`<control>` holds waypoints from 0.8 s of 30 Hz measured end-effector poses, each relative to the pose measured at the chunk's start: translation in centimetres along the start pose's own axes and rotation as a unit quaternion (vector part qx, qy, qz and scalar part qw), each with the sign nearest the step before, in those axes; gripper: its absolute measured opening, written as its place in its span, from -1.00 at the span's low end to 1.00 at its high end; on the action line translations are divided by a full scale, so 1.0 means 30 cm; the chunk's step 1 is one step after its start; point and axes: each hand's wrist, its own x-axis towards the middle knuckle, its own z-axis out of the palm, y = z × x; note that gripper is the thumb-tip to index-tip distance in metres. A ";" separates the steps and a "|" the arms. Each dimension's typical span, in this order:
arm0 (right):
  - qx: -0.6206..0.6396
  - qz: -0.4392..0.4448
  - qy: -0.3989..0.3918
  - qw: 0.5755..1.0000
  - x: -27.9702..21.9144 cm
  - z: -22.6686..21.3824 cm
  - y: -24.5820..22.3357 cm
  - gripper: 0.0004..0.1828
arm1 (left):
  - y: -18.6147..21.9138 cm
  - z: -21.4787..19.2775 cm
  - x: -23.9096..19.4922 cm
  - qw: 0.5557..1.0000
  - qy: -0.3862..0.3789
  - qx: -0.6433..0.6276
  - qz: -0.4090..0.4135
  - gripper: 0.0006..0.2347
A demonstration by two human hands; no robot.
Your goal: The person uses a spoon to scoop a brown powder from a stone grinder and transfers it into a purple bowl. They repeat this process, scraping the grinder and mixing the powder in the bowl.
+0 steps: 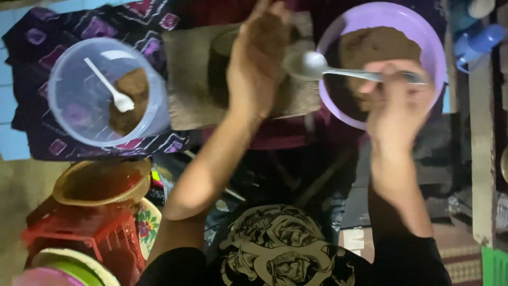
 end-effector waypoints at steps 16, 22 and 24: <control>-0.319 -0.301 -0.463 0.770 0.049 0.396 0.105 -0.66 | 0.431 -0.326 0.222 0.118 -0.092 0.944 0.294 -0.65; -0.230 -0.354 -0.487 0.765 -0.035 0.373 -0.004 -0.63 | 0.433 -0.292 0.125 0.184 -0.112 0.913 0.346 -0.69; -0.301 -0.400 -0.520 0.692 -0.056 0.385 -0.034 -0.71 | 0.429 -0.280 0.093 0.193 -0.124 0.893 0.387 -0.64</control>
